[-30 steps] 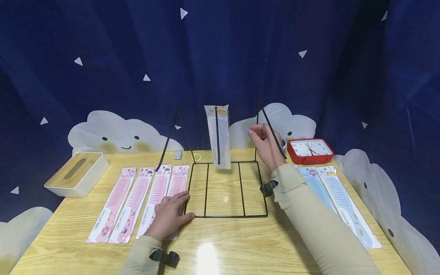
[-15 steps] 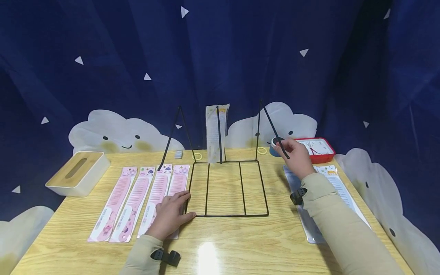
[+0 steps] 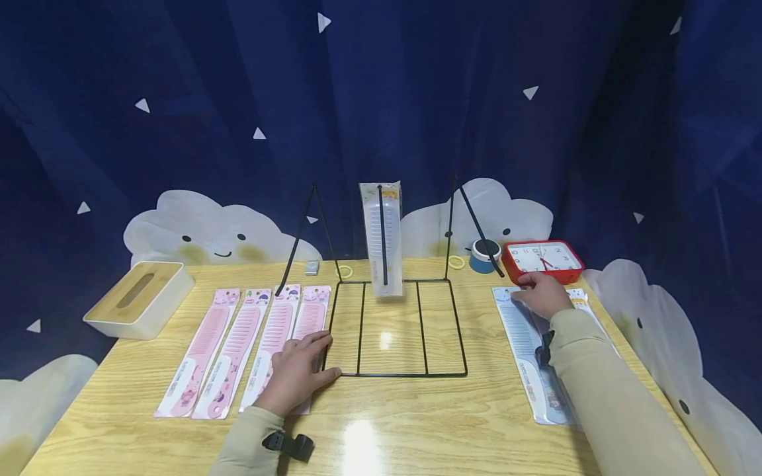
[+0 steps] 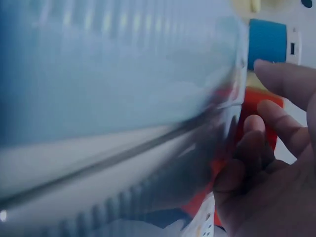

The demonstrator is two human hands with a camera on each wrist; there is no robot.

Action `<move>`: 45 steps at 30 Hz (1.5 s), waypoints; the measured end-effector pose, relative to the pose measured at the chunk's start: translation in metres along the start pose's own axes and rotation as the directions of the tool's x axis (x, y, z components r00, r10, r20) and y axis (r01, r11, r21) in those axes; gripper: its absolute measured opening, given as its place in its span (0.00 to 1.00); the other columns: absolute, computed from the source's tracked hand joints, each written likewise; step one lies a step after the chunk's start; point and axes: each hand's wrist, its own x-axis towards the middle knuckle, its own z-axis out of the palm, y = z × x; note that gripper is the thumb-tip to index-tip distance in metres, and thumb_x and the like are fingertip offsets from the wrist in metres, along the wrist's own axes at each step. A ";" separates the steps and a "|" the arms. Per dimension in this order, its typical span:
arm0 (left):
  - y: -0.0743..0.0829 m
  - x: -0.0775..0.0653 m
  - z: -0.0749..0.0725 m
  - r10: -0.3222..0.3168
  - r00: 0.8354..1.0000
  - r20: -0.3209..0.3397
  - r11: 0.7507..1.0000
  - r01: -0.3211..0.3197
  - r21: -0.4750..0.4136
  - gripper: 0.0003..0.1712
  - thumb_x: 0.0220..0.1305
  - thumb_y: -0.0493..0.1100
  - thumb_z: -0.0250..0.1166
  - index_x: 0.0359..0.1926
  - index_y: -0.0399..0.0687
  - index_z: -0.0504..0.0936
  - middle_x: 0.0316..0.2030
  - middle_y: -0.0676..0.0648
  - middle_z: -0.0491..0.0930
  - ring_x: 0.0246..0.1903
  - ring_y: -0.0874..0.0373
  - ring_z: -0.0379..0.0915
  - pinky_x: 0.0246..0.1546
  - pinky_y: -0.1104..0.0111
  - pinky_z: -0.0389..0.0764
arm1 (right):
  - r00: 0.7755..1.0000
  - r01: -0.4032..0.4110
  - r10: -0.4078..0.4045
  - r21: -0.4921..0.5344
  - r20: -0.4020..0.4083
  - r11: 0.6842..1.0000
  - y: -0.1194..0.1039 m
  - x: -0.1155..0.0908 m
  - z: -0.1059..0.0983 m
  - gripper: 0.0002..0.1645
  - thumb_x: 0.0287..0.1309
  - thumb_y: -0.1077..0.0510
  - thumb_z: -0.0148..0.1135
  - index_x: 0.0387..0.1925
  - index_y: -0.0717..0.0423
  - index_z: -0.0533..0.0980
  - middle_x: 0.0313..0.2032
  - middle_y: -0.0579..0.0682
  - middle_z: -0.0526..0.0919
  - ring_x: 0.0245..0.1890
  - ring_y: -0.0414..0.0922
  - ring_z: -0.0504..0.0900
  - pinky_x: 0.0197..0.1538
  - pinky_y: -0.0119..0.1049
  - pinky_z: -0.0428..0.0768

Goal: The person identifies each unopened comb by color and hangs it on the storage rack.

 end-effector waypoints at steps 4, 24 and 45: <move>0.000 0.000 0.000 0.007 1.000 -0.004 1.000 -0.007 0.007 0.39 0.54 0.57 0.75 0.64 0.46 0.78 0.66 0.49 0.74 0.55 0.46 0.68 0.44 0.50 0.62 | 0.998 0.008 -0.005 -0.050 0.070 0.999 0.005 0.002 -0.001 0.33 0.61 0.50 0.67 0.57 0.71 0.72 0.51 0.71 0.77 0.47 0.62 0.74 0.54 0.59 0.71; 0.001 0.000 0.001 0.002 1.000 0.010 1.000 -0.003 0.022 0.39 0.55 0.57 0.75 0.65 0.46 0.78 0.66 0.49 0.73 0.55 0.46 0.68 0.44 0.50 0.62 | 0.991 0.002 0.005 -0.055 0.133 0.998 0.004 0.004 -0.001 0.24 0.57 0.52 0.69 0.44 0.64 0.71 0.36 0.59 0.74 0.42 0.58 0.72 0.45 0.48 0.70; 0.001 0.000 0.000 -0.013 1.000 0.007 1.000 0.013 0.023 0.39 0.55 0.57 0.75 0.65 0.47 0.78 0.66 0.49 0.73 0.57 0.44 0.67 0.45 0.50 0.63 | 0.991 0.118 -0.107 0.156 -0.080 0.981 -0.039 -0.029 -0.013 0.14 0.67 0.58 0.63 0.47 0.63 0.71 0.36 0.57 0.75 0.33 0.50 0.74 0.30 0.37 0.76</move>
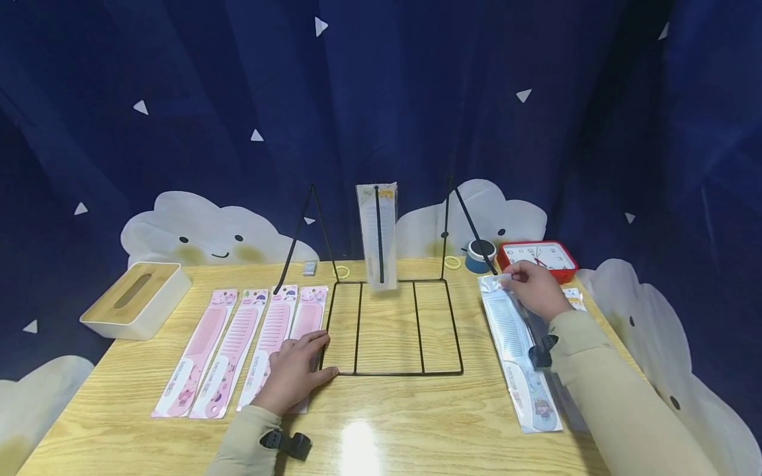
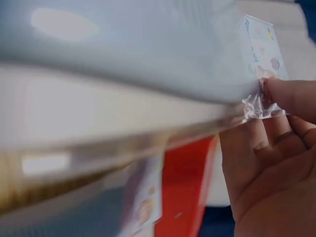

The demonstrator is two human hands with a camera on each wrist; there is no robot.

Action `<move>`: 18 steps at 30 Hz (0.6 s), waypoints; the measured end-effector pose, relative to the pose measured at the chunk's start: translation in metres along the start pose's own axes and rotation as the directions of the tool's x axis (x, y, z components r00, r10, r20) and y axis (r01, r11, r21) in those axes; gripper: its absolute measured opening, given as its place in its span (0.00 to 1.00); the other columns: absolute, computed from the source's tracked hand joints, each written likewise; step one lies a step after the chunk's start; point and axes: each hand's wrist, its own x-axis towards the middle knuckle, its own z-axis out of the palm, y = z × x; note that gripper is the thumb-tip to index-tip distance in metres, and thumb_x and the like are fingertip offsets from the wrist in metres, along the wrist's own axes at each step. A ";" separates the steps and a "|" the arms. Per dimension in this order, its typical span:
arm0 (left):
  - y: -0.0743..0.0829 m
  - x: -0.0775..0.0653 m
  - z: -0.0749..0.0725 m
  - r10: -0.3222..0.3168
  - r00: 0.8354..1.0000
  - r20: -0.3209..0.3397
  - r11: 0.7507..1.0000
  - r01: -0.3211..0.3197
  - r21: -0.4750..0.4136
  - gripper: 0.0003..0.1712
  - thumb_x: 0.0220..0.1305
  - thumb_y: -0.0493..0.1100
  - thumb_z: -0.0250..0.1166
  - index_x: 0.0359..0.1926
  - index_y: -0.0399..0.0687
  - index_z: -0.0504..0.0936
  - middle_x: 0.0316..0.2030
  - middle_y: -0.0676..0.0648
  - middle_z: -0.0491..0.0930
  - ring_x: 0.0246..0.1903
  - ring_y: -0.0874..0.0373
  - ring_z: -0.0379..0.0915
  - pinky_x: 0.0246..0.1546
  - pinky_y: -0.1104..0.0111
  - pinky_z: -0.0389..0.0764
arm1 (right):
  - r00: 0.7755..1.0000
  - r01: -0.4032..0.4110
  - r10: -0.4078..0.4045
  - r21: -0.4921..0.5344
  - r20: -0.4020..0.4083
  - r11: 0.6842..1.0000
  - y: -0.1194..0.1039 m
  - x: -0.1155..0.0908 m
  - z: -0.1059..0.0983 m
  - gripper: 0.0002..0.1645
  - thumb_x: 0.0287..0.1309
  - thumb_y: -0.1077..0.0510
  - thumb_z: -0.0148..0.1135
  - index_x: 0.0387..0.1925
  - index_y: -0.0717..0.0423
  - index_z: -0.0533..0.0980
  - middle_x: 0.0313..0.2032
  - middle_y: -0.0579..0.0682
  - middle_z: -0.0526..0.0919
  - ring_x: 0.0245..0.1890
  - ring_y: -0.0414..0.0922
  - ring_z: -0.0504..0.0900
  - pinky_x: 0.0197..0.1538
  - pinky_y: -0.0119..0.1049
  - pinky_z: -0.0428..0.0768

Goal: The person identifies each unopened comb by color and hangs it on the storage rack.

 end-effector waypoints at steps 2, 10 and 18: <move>0.000 0.000 0.000 0.001 1.000 0.000 1.000 -0.001 -0.002 0.38 0.55 0.57 0.75 0.64 0.46 0.78 0.66 0.49 0.73 0.57 0.45 0.67 0.45 0.50 0.63 | 1.000 0.031 -0.031 0.030 -0.002 0.999 -0.012 -0.006 -0.001 0.13 0.68 0.59 0.62 0.47 0.63 0.72 0.38 0.59 0.77 0.33 0.50 0.76 0.31 0.38 0.79; -0.001 0.000 0.000 0.000 1.000 0.004 1.000 0.000 0.003 0.38 0.55 0.57 0.75 0.64 0.46 0.78 0.66 0.49 0.73 0.58 0.45 0.67 0.45 0.49 0.63 | 0.989 0.144 -0.139 0.167 -0.039 0.975 -0.071 -0.034 0.000 0.12 0.69 0.57 0.62 0.47 0.60 0.76 0.36 0.58 0.78 0.33 0.47 0.76 0.32 0.41 0.83; -0.001 0.000 0.000 0.004 1.000 0.009 1.000 -0.004 -0.009 0.38 0.55 0.56 0.75 0.65 0.46 0.78 0.66 0.49 0.73 0.56 0.45 0.67 0.46 0.47 0.63 | 0.955 0.291 -0.272 0.216 -0.115 0.932 -0.121 -0.064 0.006 0.09 0.68 0.57 0.63 0.44 0.58 0.76 0.37 0.55 0.82 0.30 0.42 0.79 0.29 0.37 0.82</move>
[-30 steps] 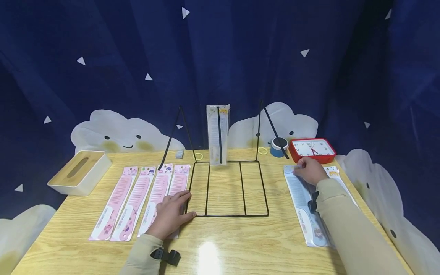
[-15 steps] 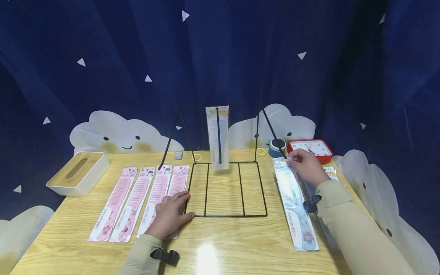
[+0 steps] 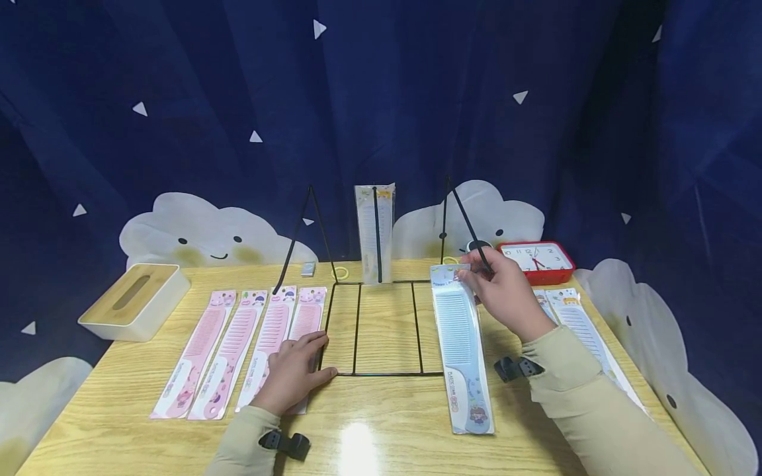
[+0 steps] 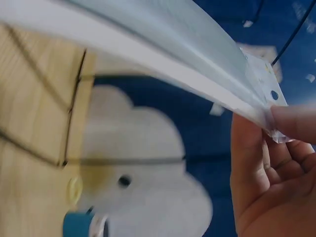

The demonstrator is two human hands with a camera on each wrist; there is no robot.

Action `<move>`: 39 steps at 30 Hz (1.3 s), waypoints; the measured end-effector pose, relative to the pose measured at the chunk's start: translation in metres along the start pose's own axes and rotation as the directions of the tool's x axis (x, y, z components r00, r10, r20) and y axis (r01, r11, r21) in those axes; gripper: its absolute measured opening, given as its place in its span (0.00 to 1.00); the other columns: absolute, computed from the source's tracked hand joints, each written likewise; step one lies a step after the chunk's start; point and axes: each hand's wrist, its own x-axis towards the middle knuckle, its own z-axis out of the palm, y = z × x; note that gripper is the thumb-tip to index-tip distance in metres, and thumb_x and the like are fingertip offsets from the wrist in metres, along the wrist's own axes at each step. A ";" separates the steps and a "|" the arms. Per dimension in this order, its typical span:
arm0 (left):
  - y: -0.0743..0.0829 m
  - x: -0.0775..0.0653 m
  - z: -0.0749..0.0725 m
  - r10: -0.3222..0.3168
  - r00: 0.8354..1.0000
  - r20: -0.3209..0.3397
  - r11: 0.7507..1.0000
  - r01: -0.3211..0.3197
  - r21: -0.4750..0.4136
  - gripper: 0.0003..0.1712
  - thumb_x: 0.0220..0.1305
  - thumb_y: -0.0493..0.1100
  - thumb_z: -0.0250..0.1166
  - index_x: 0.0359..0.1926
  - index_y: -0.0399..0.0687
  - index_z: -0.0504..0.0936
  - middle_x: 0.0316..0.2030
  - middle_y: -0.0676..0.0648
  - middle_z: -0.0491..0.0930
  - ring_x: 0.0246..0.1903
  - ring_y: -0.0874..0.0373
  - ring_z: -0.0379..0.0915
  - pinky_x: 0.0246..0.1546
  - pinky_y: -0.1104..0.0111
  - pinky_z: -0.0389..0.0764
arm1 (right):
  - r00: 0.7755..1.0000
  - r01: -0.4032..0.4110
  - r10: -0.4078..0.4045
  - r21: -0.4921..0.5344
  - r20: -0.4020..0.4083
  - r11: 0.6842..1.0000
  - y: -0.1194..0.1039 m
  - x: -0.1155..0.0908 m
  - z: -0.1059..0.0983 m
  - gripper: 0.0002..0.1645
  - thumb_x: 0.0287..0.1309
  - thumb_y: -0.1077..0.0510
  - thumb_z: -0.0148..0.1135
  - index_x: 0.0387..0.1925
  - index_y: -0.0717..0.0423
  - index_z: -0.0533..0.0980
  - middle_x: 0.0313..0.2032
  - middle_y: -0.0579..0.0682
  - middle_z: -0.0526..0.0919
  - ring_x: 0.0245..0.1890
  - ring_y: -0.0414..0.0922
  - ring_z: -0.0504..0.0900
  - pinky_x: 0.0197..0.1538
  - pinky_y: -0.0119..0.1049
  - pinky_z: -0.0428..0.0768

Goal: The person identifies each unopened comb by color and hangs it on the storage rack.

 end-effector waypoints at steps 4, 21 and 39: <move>0.000 0.000 0.000 0.001 1.000 0.000 1.000 -0.001 0.002 0.39 0.55 0.57 0.75 0.65 0.46 0.78 0.66 0.49 0.73 0.56 0.44 0.67 0.46 0.47 0.63 | 0.993 0.116 -0.115 0.069 -0.022 0.991 -0.024 -0.012 0.007 0.08 0.67 0.62 0.64 0.44 0.61 0.76 0.35 0.54 0.83 0.27 0.42 0.80 0.28 0.35 0.82; 0.000 0.000 0.000 -0.003 1.000 0.004 1.000 0.003 -0.006 0.39 0.55 0.57 0.75 0.65 0.47 0.77 0.67 0.49 0.73 0.57 0.44 0.67 0.46 0.48 0.62 | 0.935 0.344 -0.348 0.387 -0.061 0.855 -0.101 -0.047 0.036 0.12 0.57 0.79 0.61 0.39 0.63 0.78 0.34 0.50 0.83 0.24 0.42 0.78 0.26 0.31 0.79; 0.000 -0.001 0.000 -0.005 1.000 0.002 1.000 0.005 -0.015 0.38 0.55 0.56 0.75 0.65 0.47 0.78 0.67 0.49 0.73 0.56 0.46 0.67 0.43 0.52 0.61 | 0.949 0.314 -0.297 0.296 -0.101 0.902 -0.110 -0.035 0.047 0.08 0.58 0.76 0.63 0.38 0.65 0.77 0.33 0.50 0.81 0.27 0.42 0.79 0.27 0.34 0.82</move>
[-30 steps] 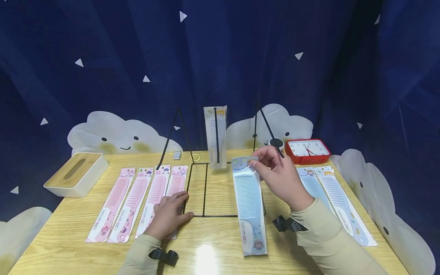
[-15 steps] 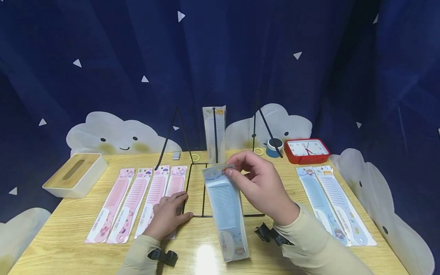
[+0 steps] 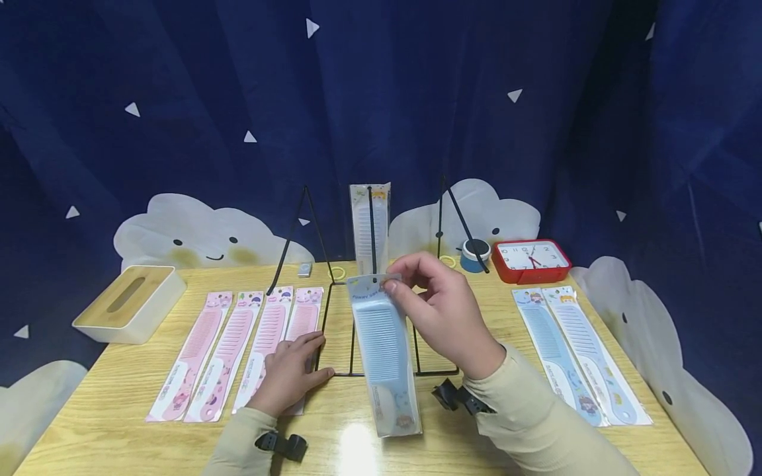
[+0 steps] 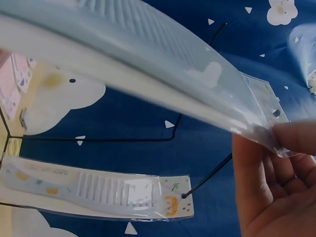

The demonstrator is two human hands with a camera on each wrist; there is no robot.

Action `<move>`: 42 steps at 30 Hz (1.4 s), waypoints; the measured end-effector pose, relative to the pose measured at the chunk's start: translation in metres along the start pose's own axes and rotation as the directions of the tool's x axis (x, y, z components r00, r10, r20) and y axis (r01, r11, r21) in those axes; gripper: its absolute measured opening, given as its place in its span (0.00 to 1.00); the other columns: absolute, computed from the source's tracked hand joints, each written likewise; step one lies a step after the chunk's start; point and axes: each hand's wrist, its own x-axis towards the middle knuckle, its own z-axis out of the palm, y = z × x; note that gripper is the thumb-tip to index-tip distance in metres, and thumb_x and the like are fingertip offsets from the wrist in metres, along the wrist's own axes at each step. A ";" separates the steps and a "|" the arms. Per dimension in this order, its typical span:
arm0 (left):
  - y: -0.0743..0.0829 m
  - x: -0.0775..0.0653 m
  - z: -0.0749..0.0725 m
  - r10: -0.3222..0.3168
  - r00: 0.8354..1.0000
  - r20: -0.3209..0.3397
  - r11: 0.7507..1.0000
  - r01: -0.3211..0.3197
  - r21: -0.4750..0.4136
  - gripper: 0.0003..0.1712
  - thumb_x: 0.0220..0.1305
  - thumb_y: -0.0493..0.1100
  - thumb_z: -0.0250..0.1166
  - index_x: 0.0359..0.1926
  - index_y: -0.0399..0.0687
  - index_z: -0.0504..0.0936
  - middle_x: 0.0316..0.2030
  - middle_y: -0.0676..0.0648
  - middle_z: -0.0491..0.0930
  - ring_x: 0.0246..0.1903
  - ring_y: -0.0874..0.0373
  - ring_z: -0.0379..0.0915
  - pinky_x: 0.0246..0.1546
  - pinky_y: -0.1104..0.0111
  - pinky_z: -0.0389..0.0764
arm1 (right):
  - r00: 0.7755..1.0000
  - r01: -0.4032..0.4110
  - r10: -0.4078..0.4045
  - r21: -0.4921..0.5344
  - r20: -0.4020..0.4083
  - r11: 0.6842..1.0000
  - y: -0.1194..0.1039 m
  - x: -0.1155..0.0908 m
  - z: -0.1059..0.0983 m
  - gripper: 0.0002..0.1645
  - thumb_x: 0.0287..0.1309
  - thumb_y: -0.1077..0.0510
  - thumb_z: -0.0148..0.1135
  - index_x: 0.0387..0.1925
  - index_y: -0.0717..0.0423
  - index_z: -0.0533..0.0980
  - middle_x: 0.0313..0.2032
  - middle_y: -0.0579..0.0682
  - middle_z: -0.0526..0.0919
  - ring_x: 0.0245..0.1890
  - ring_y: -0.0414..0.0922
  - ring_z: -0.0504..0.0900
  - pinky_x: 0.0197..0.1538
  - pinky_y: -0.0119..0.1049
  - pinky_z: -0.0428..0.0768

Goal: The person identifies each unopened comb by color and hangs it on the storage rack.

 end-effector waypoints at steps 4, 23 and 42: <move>0.000 -0.001 0.000 -0.003 1.000 0.001 1.000 0.003 -0.001 0.38 0.55 0.56 0.75 0.65 0.47 0.78 0.67 0.49 0.73 0.56 0.45 0.67 0.43 0.51 0.61 | 1.000 -0.010 0.010 -0.024 -0.010 1.000 0.007 0.005 0.002 0.06 0.60 0.74 0.64 0.38 0.65 0.78 0.32 0.51 0.80 0.27 0.41 0.79 0.27 0.35 0.82; 0.000 -0.001 -0.001 -0.003 1.000 -0.010 1.000 0.003 -0.001 0.37 0.55 0.55 0.75 0.64 0.47 0.78 0.66 0.49 0.73 0.54 0.46 0.68 0.42 0.52 0.61 | 0.996 -0.092 0.089 -0.134 -0.029 0.987 0.034 0.041 0.007 0.06 0.65 0.65 0.65 0.43 0.62 0.78 0.35 0.55 0.81 0.30 0.45 0.79 0.33 0.33 0.82; 0.000 0.000 0.001 0.003 1.000 -0.008 1.000 -0.003 0.006 0.38 0.55 0.56 0.75 0.65 0.47 0.78 0.66 0.49 0.73 0.56 0.45 0.67 0.43 0.51 0.61 | 0.992 -0.126 0.120 -0.181 -0.044 0.975 0.059 0.084 0.009 0.10 0.69 0.57 0.62 0.47 0.59 0.78 0.37 0.54 0.80 0.34 0.46 0.77 0.36 0.30 0.76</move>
